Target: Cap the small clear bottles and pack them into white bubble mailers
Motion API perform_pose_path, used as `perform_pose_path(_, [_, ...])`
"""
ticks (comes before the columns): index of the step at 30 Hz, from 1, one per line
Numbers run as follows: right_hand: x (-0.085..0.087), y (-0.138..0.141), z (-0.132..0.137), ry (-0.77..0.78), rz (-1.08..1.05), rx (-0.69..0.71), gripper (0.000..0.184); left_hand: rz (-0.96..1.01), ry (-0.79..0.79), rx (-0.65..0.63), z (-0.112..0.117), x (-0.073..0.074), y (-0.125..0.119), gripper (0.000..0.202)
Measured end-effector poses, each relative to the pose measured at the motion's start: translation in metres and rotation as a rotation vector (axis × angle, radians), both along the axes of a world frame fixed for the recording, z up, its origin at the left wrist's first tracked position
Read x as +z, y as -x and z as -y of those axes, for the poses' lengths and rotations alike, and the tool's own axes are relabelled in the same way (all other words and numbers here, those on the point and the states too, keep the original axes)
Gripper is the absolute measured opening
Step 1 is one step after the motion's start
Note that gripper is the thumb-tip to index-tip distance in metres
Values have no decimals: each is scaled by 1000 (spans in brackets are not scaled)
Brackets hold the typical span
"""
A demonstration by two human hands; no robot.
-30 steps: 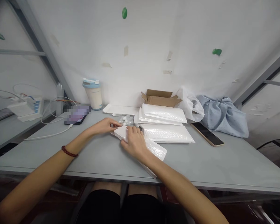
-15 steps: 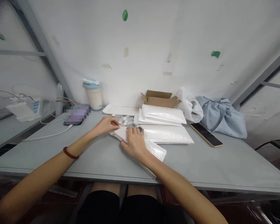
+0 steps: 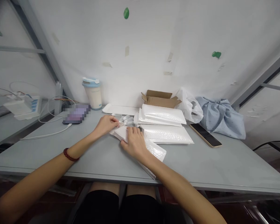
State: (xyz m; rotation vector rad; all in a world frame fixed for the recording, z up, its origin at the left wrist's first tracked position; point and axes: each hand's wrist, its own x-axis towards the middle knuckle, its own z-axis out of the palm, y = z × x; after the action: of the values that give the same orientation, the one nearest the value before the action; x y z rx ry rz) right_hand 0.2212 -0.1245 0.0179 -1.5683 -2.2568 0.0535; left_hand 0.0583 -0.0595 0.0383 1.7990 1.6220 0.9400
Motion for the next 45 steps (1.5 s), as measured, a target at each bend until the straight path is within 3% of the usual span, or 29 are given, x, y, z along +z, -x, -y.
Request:
perform_pose_path(5, [2, 0, 1, 11, -2, 4, 46, -123, 2, -84, -2, -2, 1, 14])
perform_pose_path(8, [2, 0, 1, 16, -2, 4, 46, -89, 38, -147, -1, -2, 0, 22])
perform_pose_path(11, [3, 0, 2, 8, -5, 9, 45, 60, 153, -199, 2, -1, -1, 35])
perform_pose_path(16, [2, 0, 2, 2, 3, 22, 45, 411, 533, -309, 9, 5, 0, 45])
perform_pose_path(19, [2, 0, 3, 9, 12, 22, 47, 485, 618, -408, 8, 7, 4, 47])
perform_pose_path(22, [2, 0, 3, 18, 16, 22, 47, 445, 593, -448, 4, 7, 8, 48])
perform_pose_path(27, [2, 0, 2, 20, 0, 18, 49, 231, 345, -245, -2, 6, 11, 43])
perform_pose_path(32, [1, -1, 0, 11, 6, 17, 50, 182, 374, -468, 8, 7, 5, 48])
perform_pose_path(38, [3, 0, 1, 36, 13, 0, 49, 95, 246, -353, 8, 5, 2, 49])
perform_pose_path(45, [0, 0, 0, 13, 12, 1, 48, 121, 338, -509, 10, 9, 6, 44])
